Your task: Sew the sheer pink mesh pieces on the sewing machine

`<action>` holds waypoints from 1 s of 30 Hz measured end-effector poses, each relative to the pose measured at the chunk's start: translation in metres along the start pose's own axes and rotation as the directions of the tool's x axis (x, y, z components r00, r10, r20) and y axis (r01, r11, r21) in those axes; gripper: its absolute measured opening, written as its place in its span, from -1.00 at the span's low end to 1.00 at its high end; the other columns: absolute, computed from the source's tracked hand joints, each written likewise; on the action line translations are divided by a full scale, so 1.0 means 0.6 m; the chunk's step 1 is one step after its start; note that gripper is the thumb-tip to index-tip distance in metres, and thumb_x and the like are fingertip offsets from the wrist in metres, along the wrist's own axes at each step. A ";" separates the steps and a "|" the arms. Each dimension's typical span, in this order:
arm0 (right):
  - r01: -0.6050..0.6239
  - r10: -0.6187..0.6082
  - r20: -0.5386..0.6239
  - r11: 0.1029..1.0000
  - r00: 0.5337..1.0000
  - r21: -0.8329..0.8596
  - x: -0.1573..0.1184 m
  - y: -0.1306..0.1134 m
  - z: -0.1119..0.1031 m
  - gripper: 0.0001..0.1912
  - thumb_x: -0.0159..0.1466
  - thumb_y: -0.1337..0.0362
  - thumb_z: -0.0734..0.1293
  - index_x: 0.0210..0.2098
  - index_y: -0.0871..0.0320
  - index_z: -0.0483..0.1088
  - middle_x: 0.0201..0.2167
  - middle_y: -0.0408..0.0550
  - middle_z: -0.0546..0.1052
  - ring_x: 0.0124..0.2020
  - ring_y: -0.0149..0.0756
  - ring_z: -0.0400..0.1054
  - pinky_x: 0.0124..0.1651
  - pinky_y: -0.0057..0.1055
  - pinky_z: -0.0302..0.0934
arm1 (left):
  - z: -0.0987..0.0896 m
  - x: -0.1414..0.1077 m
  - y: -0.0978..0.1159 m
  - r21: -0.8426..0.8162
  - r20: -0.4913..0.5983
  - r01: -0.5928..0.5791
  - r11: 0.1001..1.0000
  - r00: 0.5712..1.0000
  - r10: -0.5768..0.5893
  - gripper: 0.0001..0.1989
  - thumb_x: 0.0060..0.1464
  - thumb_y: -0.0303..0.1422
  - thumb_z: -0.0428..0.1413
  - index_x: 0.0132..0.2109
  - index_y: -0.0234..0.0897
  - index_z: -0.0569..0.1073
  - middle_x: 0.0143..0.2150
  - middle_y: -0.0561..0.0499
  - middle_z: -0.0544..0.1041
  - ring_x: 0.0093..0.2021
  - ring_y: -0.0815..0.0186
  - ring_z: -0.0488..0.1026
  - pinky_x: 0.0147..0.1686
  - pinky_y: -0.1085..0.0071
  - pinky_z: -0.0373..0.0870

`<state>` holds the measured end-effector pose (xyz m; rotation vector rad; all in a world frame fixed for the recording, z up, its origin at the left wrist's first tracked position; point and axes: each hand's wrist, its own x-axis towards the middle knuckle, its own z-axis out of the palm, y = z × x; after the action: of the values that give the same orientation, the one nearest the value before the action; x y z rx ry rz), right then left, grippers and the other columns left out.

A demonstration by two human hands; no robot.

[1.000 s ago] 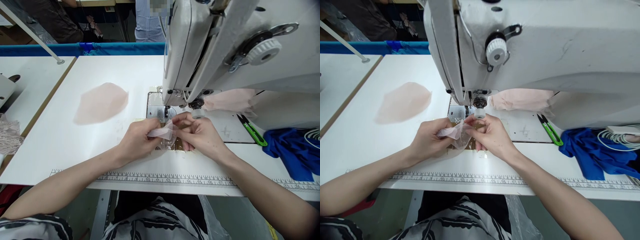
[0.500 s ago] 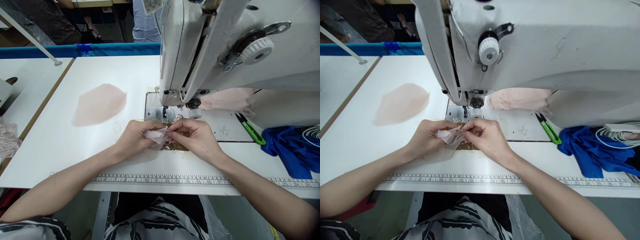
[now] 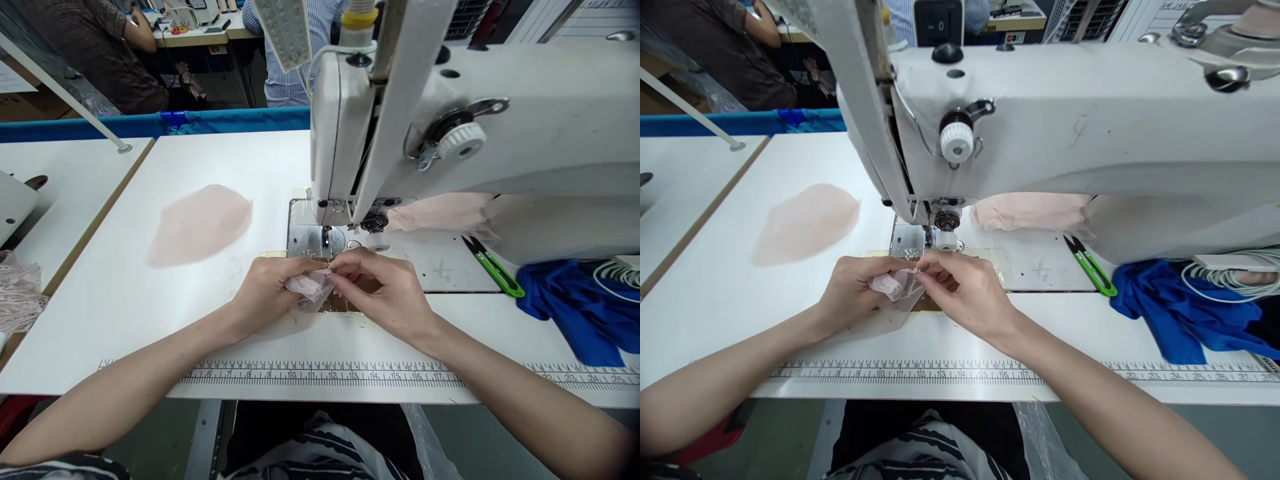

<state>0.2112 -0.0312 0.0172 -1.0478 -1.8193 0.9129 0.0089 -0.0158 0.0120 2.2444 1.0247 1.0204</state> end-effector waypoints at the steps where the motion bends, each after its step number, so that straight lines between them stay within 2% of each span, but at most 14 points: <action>1: 0.017 -0.017 0.002 1.000 1.000 -0.006 0.000 0.000 0.000 -0.93 0.30 0.33 0.33 -0.25 0.07 0.47 -0.37 -0.16 0.58 -0.41 -0.43 0.47 -0.39 -0.50 0.41 | 0.000 0.000 -0.001 0.004 0.003 0.001 1.000 1.000 -0.001 -0.76 0.11 -0.58 0.12 -0.14 -0.23 0.58 -0.27 0.07 0.67 -0.38 0.41 0.60 -0.38 0.56 0.51; 9: -0.001 0.000 -0.025 1.000 1.000 -0.025 -0.001 0.002 0.000 -0.93 0.31 0.28 0.35 -0.21 0.08 0.46 -0.38 -0.17 0.58 -0.44 -0.44 0.47 -0.42 -0.52 0.41 | 0.001 0.000 -0.003 0.021 0.006 -0.012 1.000 1.000 0.012 -0.81 0.14 -0.54 0.13 -0.14 -0.25 0.57 -0.31 0.07 0.67 -0.42 0.43 0.58 -0.43 0.58 0.48; 17: 0.096 -0.098 -0.048 0.994 0.994 -0.045 0.001 0.006 0.001 -0.95 0.31 0.34 0.34 -0.24 0.10 0.47 -0.38 -0.17 0.58 -0.43 -0.45 0.48 -0.42 -0.57 0.41 | 0.002 0.000 -0.004 0.041 -0.019 -0.058 0.998 0.998 0.058 -0.81 0.14 -0.55 0.12 -0.14 -0.28 0.57 -0.34 0.10 0.66 -0.44 0.48 0.56 -0.46 0.65 0.46; 24: 0.196 -0.198 -0.012 0.976 0.980 -0.093 0.001 0.008 0.000 -0.93 0.32 0.40 0.31 -0.23 0.14 0.44 -0.38 -0.18 0.55 -0.47 -0.50 0.42 -0.46 -0.58 0.33 | 0.004 -0.002 -0.006 0.047 -0.001 -0.039 0.998 0.999 0.039 -0.78 0.12 -0.57 0.10 -0.14 -0.26 0.57 -0.35 0.10 0.66 -0.44 0.47 0.56 -0.44 0.61 0.49; 30: 0.202 -0.202 0.011 0.972 0.979 -0.122 0.001 0.007 -0.001 -0.90 0.32 0.41 0.29 -0.25 0.14 0.44 -0.39 -0.17 0.54 -0.50 -0.50 0.39 -0.47 -0.57 0.30 | 0.003 0.003 -0.003 0.015 0.013 -0.082 0.996 0.997 0.082 -0.81 0.14 -0.57 0.09 -0.16 -0.30 0.56 -0.32 0.08 0.66 -0.42 0.49 0.57 -0.40 0.62 0.51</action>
<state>0.2129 -0.0291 0.0142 -0.9163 -1.9598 0.6855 0.0100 -0.0133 0.0104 2.3193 0.9449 1.0353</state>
